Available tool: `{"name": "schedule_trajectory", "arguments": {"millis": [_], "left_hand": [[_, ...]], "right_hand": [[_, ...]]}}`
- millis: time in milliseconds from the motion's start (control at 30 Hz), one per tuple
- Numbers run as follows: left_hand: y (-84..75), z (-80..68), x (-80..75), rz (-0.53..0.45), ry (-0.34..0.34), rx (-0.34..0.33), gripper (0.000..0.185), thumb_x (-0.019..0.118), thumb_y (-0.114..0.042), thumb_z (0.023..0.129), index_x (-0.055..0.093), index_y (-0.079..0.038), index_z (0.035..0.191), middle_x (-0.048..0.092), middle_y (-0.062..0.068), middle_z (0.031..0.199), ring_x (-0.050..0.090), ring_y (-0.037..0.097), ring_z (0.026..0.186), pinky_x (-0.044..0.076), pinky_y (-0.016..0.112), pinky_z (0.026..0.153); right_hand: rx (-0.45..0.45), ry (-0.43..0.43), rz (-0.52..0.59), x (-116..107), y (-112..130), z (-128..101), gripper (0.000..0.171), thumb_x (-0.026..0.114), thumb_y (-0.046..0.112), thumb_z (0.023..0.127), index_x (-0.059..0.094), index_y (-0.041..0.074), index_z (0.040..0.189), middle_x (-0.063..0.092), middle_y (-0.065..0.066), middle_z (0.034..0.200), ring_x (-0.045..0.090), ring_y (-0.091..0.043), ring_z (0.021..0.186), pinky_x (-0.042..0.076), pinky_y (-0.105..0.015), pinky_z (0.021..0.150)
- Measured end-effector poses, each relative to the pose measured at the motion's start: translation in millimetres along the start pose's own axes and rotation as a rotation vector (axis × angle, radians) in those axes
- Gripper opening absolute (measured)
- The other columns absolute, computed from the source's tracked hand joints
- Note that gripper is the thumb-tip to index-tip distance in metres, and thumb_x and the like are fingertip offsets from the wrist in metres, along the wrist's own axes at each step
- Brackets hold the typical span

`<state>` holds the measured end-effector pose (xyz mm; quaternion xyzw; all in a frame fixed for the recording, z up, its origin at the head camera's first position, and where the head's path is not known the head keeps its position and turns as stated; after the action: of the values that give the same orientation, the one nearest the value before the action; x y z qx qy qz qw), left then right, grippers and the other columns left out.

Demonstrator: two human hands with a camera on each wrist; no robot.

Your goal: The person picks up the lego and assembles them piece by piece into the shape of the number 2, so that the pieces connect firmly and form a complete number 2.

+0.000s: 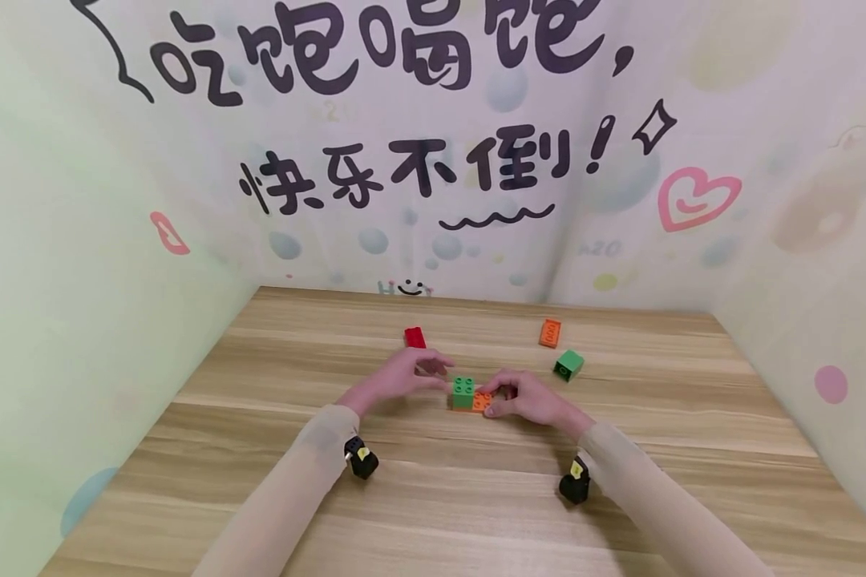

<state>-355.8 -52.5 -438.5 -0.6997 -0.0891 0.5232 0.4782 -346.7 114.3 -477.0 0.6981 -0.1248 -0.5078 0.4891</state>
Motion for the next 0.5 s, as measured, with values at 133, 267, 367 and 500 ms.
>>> {"name": "schedule_trajectory", "arguments": {"millis": [133, 267, 367, 500], "left_hand": [[4.0, 2.7, -15.4, 0.04, -0.053, 0.012, 0.04, 0.072, -0.013, 0.09, 0.063, -0.006, 0.128, 0.069, 0.016, 0.121, 0.065, 0.026, 0.112, 0.052, 0.043, 0.101], [6.0, 5.4, -28.4, 0.097, -0.098, 0.02, 0.039, 0.072, -0.011, 0.09, 0.064, -0.005, 0.127, 0.069, 0.017, 0.117, 0.065, 0.026, 0.107, 0.053, 0.043, 0.096], [9.2, 7.4, -36.2, 0.139, -0.129, 0.012, 0.039, 0.072, -0.011, 0.09, 0.064, -0.007, 0.128, 0.07, 0.015, 0.114, 0.063, 0.024, 0.102, 0.054, 0.04, 0.092], [16.3, 10.7, -45.8, 0.153, -0.165, -0.008, 0.041, 0.072, -0.008, 0.089, 0.064, -0.008, 0.129, 0.069, 0.013, 0.115, 0.062, 0.029, 0.103, 0.052, 0.044, 0.094]], "right_hand": [[-0.013, 0.001, -0.007, 1, 0, 0, 0.032, 0.08, 0.025, 0.083, 0.072, 0.015, 0.112, 0.063, -0.006, 0.096, 0.047, -0.013, 0.075, 0.038, -0.021, 0.065], [-0.01, 0.003, -0.009, 1, -1, 0, 0.033, 0.08, 0.025, 0.083, 0.072, 0.014, 0.113, 0.063, -0.006, 0.096, 0.046, -0.013, 0.074, 0.038, -0.021, 0.065], [-0.002, 0.001, -0.007, 1, -2, 0, 0.033, 0.08, 0.024, 0.082, 0.072, 0.015, 0.113, 0.063, -0.006, 0.096, 0.046, -0.013, 0.074, 0.038, -0.021, 0.065], [0.008, -0.003, -0.016, 0, -4, 1, 0.033, 0.081, 0.025, 0.082, 0.073, 0.016, 0.113, 0.064, -0.007, 0.097, 0.046, -0.013, 0.075, 0.038, -0.021, 0.065]]}}
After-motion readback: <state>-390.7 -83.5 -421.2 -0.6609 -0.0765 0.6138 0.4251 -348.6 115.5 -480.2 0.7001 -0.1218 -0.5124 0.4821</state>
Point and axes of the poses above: each hand's wrist, its own z-axis towards the middle knuckle, its own x-axis out of the palm, y = z × x, the point moved 10 cm from there along z, towards the middle knuckle
